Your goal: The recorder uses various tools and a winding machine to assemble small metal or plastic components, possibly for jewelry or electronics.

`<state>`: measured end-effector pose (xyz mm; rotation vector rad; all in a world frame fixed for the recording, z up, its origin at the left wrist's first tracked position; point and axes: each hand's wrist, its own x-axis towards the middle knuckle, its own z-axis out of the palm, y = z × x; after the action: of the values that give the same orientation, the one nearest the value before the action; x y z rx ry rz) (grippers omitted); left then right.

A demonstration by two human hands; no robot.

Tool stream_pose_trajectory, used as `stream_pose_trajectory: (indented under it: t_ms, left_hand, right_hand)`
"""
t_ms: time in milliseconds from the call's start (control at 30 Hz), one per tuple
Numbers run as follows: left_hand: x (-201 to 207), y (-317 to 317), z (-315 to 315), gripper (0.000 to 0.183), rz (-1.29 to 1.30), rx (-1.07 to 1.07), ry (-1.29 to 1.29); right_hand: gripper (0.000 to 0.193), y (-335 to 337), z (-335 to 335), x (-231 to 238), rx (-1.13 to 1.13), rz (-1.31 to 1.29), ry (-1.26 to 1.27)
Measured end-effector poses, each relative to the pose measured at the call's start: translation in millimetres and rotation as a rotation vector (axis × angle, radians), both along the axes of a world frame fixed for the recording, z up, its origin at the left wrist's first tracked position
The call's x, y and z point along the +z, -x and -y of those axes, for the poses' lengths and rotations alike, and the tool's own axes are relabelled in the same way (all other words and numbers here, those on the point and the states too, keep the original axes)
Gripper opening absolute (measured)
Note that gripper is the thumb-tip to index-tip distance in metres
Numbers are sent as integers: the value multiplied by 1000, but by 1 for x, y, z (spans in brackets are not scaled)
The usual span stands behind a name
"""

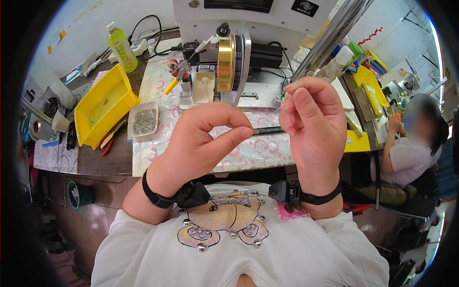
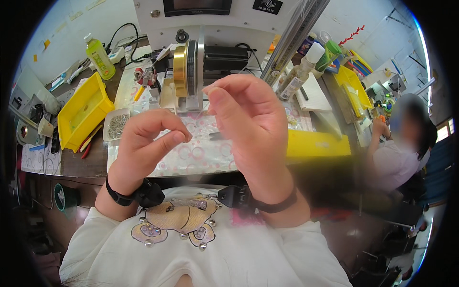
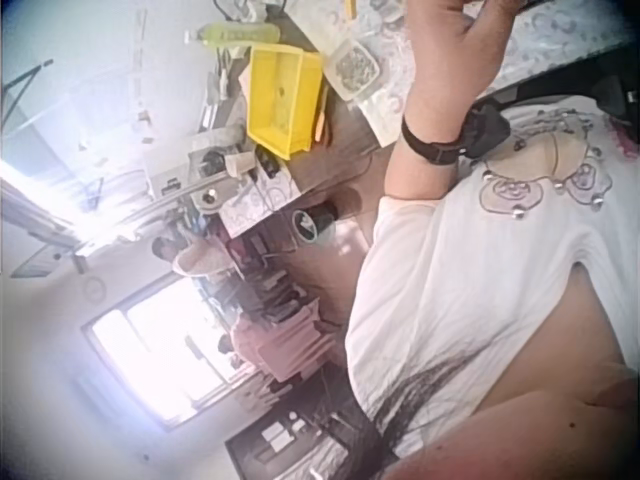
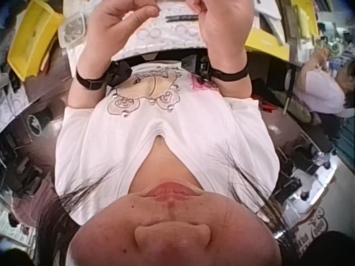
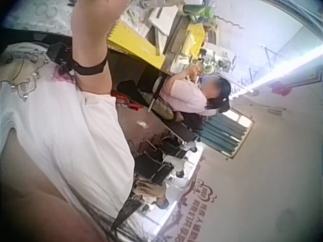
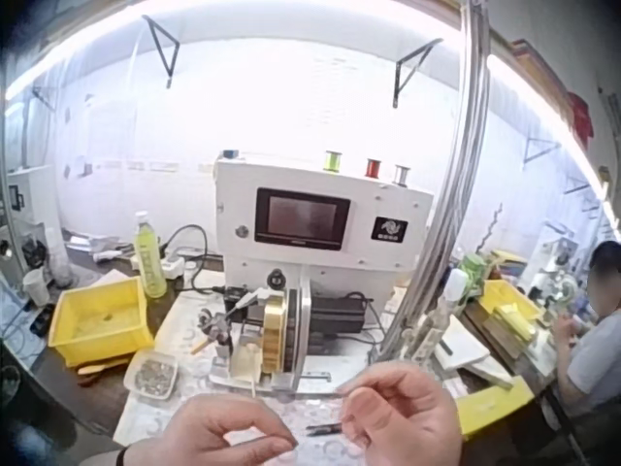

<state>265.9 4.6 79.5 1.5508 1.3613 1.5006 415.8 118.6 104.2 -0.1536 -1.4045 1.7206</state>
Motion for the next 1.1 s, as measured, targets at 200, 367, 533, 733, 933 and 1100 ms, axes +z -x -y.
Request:
stream_pose_trajectory:
  t_ms: [200,367,533,733,933,1100]
  left_hand:
    - [-1,-4,1,9,281,72,-43]
    - [-1,-5,0,9,12,-22,32]
    - [1,2,1,8,162,5,129]
    - [-3,9,11,6,195,128,24]
    - [16,12,16,9,-505,22,-289]
    - [26,22,48,7,-298,-322,-564]
  right_hand:
    - [12,-4,-4,-2,-9,-28,35]
    - [13,0,-1,-1,-33,-31,47]
    - [12,-3,-6,-1,-50,-60,-13]
    - [14,-15,-23,-19,-142,-25,-26]
    - [52,-33,-27,5,-1030,-188,-1348]
    - [57,-2,-21,46,-386,194,-1661]
